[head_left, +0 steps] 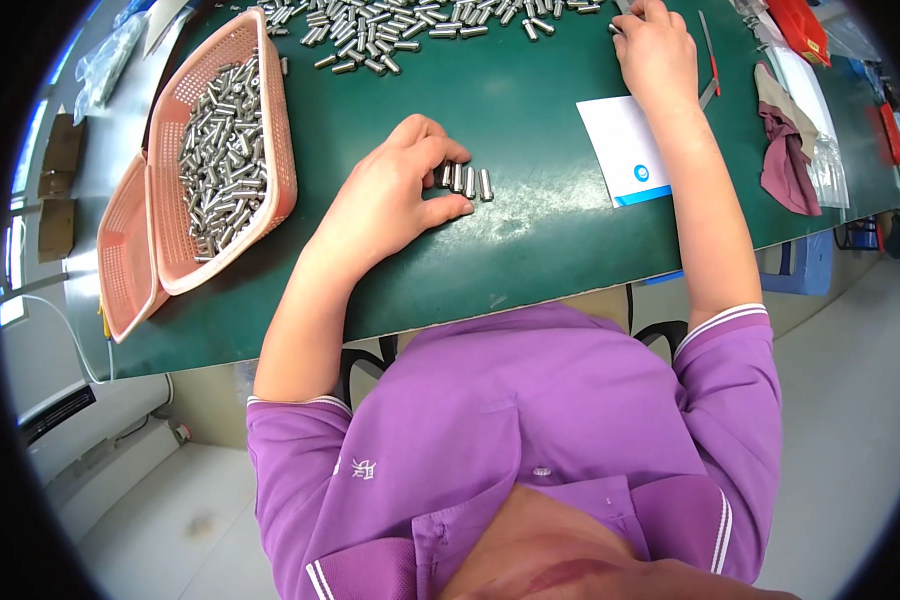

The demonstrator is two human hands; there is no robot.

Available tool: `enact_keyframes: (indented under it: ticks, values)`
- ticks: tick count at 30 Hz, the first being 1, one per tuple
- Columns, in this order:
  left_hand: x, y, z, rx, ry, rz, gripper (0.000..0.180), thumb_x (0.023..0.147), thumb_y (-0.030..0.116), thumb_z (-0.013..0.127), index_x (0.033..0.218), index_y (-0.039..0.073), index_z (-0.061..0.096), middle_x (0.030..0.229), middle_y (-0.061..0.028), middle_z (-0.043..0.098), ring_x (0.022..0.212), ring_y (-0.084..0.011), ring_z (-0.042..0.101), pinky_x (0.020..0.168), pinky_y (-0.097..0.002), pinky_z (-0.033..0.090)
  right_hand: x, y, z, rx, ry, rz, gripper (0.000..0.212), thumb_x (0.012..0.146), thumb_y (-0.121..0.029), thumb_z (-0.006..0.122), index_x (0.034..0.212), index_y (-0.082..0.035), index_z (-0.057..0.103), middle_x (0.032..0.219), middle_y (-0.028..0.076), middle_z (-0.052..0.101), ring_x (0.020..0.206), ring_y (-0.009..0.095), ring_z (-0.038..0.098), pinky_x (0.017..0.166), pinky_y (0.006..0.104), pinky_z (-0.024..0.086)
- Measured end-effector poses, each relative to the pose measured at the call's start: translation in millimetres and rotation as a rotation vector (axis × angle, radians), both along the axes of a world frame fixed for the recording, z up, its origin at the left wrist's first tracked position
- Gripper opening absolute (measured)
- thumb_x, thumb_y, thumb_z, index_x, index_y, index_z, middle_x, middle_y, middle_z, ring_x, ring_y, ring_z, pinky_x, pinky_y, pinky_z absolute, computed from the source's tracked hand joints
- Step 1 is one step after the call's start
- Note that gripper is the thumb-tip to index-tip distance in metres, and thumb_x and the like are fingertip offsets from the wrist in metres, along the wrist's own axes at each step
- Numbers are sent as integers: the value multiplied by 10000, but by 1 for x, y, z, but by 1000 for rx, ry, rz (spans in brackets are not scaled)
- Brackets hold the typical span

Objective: The person inspects small metal pins and inserts them into a template card for quality control by hand.

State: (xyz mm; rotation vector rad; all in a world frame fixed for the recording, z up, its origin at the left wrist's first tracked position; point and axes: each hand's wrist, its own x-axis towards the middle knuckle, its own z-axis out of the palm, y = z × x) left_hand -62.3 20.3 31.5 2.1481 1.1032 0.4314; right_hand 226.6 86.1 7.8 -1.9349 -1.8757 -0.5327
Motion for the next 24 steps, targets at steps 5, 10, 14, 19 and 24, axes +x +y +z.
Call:
enact_keyframes:
  ticks: [5, 10, 14, 19, 24]
  values:
    - [-3, 2, -3, -21, -24, -2, 325, 700, 63, 767, 995, 18, 637, 940, -67, 548, 732, -189, 562, 692, -328, 493, -4, -2, 11, 4, 73, 110, 45, 724, -88, 694, 768, -91, 685, 951, 71, 560, 972, 281, 534, 835, 388, 459]
    - [-5, 3, -1, -61, -9, -35, 348, 700, -9, 732, 1033, 37, 641, 973, -38, 540, 769, -149, 529, 706, -283, 474, -8, -6, 9, 33, 61, 364, 21, 749, -80, 672, 768, -89, 672, 967, 66, 583, 952, 285, 552, 823, 399, 457]
    - [-5, 0, 1, -12, -22, -41, 292, 720, 9, 707, 1002, 9, 633, 958, -75, 558, 765, -197, 580, 713, -324, 500, -5, -8, 12, -243, 217, 295, 55, 786, -70, 653, 840, -82, 655, 1013, 73, 594, 915, 286, 585, 816, 392, 471]
    - [-11, 1, 0, -24, -3, -64, 342, 730, -34, 677, 1063, 25, 625, 986, -45, 545, 791, -156, 533, 724, -278, 474, 4, -14, 4, -201, 192, 255, 301, 779, -87, 694, 1079, -106, 681, 1068, 45, 628, 976, 219, 605, 863, 332, 483]
    - [-9, 4, 3, -37, -7, -58, 354, 723, -29, 673, 1069, 17, 615, 975, -64, 557, 795, -178, 563, 721, -297, 486, 6, -17, 7, -369, 405, 362, 208, 814, -96, 664, 1014, -39, 663, 940, 46, 621, 796, 166, 622, 747, 288, 511]
